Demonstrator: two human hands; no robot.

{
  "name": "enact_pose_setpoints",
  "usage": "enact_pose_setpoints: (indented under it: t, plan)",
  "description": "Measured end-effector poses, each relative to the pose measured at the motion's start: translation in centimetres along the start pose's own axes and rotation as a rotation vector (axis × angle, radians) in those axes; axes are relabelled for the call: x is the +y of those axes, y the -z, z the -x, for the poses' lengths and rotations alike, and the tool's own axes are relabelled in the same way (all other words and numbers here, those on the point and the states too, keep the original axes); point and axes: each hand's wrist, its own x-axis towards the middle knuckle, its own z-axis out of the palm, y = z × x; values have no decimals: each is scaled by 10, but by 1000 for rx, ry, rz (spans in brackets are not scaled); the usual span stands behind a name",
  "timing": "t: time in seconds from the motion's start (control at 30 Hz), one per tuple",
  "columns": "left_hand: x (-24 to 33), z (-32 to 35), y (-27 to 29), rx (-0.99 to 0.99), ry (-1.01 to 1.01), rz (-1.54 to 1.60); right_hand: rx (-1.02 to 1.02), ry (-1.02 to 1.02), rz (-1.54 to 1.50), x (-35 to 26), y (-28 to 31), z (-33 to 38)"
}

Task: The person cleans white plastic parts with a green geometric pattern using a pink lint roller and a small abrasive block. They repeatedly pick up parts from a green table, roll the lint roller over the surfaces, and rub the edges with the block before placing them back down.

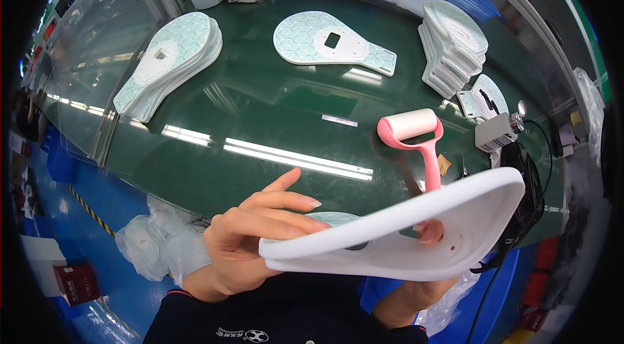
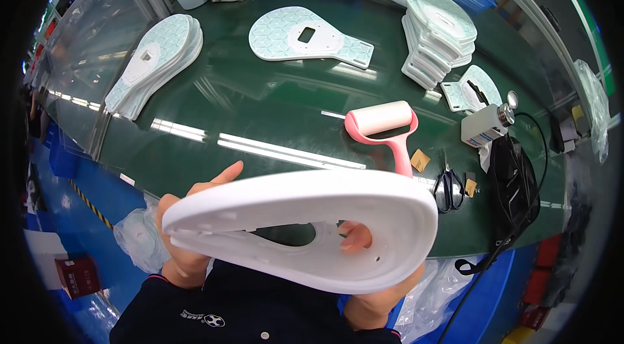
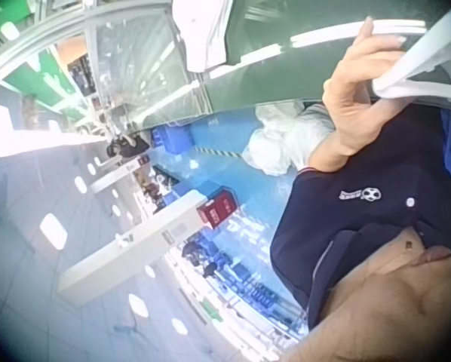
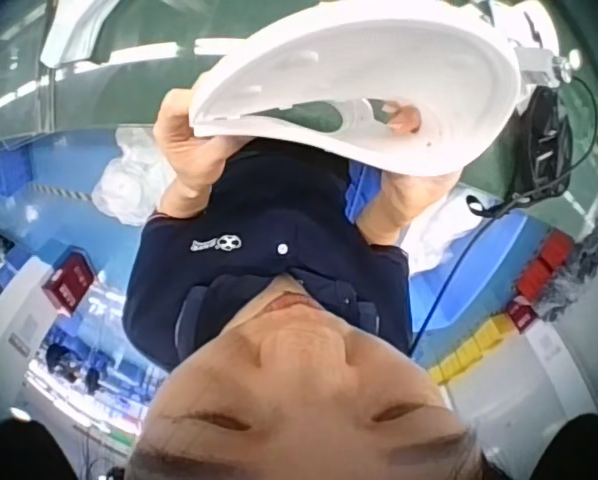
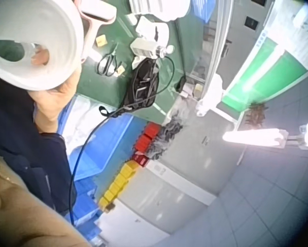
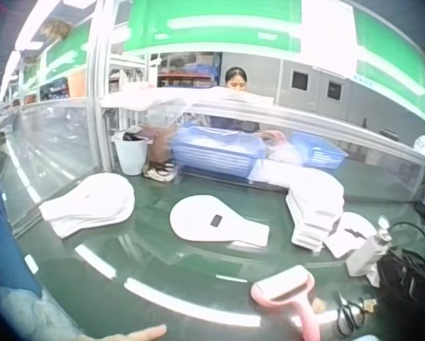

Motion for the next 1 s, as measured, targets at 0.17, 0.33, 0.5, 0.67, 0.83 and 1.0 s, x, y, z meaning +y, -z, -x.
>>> enact_pose_setpoints:
  t: [0.17, 0.33, 0.5, 0.67, 0.83, 1.0]
  plan:
    - [2, 6, -4, 91, 112, 44, 146, -15, 28, -1, -9, -3]
    - [0, 6, -3, 45, 73, 43, 54, -27, -172, 5, -6, -6]
    - [2, 10, -17, 138, 139, -60, -313, -184, -568, 21, 7, -16]
    - [-1, 1, -13, -23, 190, -115, -224, -284, -691, 27, 10, -18]
    - [-4, -5, -8, -42, 321, -212, -199, -419, -511, 32, 5, -30]
    - [2, -11, -2, 46, 209, -509, -76, -171, 403, 43, 29, -55]
